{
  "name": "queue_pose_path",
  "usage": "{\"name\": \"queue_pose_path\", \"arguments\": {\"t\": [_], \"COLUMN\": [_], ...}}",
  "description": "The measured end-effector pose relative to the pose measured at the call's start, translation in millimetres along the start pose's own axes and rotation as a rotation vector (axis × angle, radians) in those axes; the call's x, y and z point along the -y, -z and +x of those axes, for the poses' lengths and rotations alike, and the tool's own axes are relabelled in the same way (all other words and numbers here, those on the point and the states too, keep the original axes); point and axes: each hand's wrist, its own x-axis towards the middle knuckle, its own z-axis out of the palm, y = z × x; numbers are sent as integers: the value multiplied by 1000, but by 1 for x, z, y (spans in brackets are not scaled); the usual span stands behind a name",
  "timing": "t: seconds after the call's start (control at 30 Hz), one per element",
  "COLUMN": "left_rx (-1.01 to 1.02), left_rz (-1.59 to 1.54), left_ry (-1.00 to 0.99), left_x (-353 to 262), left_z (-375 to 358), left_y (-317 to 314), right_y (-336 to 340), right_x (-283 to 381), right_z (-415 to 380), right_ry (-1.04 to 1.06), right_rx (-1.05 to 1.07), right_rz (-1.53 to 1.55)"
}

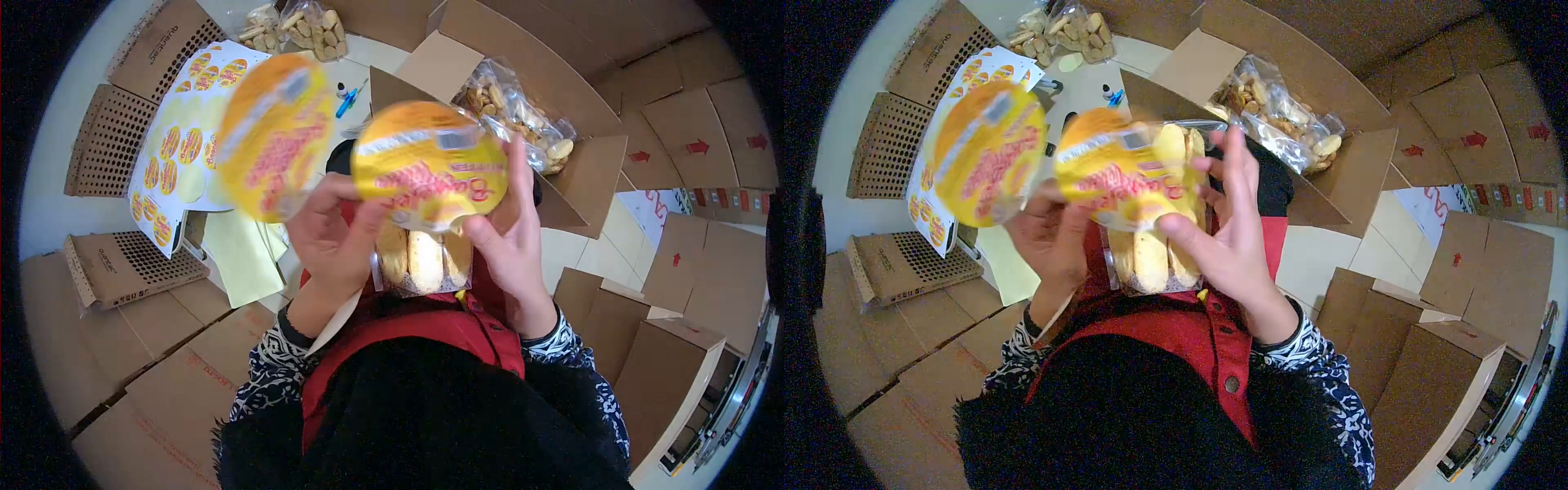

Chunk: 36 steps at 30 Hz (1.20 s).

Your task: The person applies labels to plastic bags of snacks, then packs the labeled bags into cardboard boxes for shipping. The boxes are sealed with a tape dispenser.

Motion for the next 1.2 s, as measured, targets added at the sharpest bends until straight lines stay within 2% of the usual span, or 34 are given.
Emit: {"name": "queue_pose_path", "arguments": {"t": [0.07, 0.1, 0.17, 0.2, 0.27, 0.3, 0.33, 0.4, 0.47, 0.5, 0.6, 0.67, 0.73, 0.77, 0.8, 0.83, 0.87, 0.93, 0.97, 1.0, 1.07, 1.13, 1.17, 1.2], "left_rx": [-119, -139, -102, -65, 8, 105, 158, 259, 504, 590, 539, 248, -122, -119, 10, 136, 136, 194, 195, 128, 60, -50, -55, -56], "left_rz": [-121, -131, -160, -147, -120, 82, 183, 380, 526, 448, 492, 397, 54, 53, 118, 184, 183, -61, -61, -176, -291, -280, -229, -228], "left_ry": [-34, -91, -77, -67, -50, -213, -238, -305, -368, -385, -425, -314, 28, 32, 74, 114, 113, 191, 192, 292, 396, 348, 244, 246], "left_x": [-2, 0, -3, 0, 5, 10, 3, -11, -27, -33, -38, -28, -37, -34, -28, -21, -15, -8, -10, -14, -13, -10, -11, -11], "left_z": [7, 10, 9, 9, 10, 13, 16, 22, 29, 36, 35, 28, 33, 33, 31, 29, 22, 7, 6, 6, 4, 1, 5, 6], "left_y": [1, 3, 4, 7, 13, 19, 19, 19, 17, 13, 17, 18, 12, 18, 28, 34, 31, 16, 7, -1, -5, -3, -2, -1], "right_y": [-6, -4, 2, 3, 3, 1, 2, 0, -8, -12, -13, -5, 4, 8, 11, 13, 10, 2, -2, -7, -9, -8, -9, -13], "right_x": [0, 1, 6, 9, 16, 26, 31, 57, 72, 74, 80, 81, 77, 68, 58, 52, 45, 33, 29, 25, 16, 7, 5, 6], "right_z": [5, 6, 5, 5, 6, 4, 6, 8, 8, 11, 9, 5, 6, 7, 7, 7, 6, 3, 1, -2, -7, -9, -8, -9], "right_ry": [-22, -19, 74, 76, 482, 559, 722, 823, 694, 651, 669, 639, 618, 542, 468, 385, 306, 235, 204, 168, 119, 131, 146, 144], "right_rx": [-157, -156, -34, -31, -151, -244, -288, -164, 13, 40, 84, 4, -51, -134, -214, -195, -172, -126, -73, -59, -24, -31, -38, -37], "right_rz": [150, 148, -127, -128, -675, -789, -891, -1096, -1186, -1194, -1175, -1068, -1051, -858, -664, -475, -246, -28, 66, 159, 201, 142, 85, 86]}}
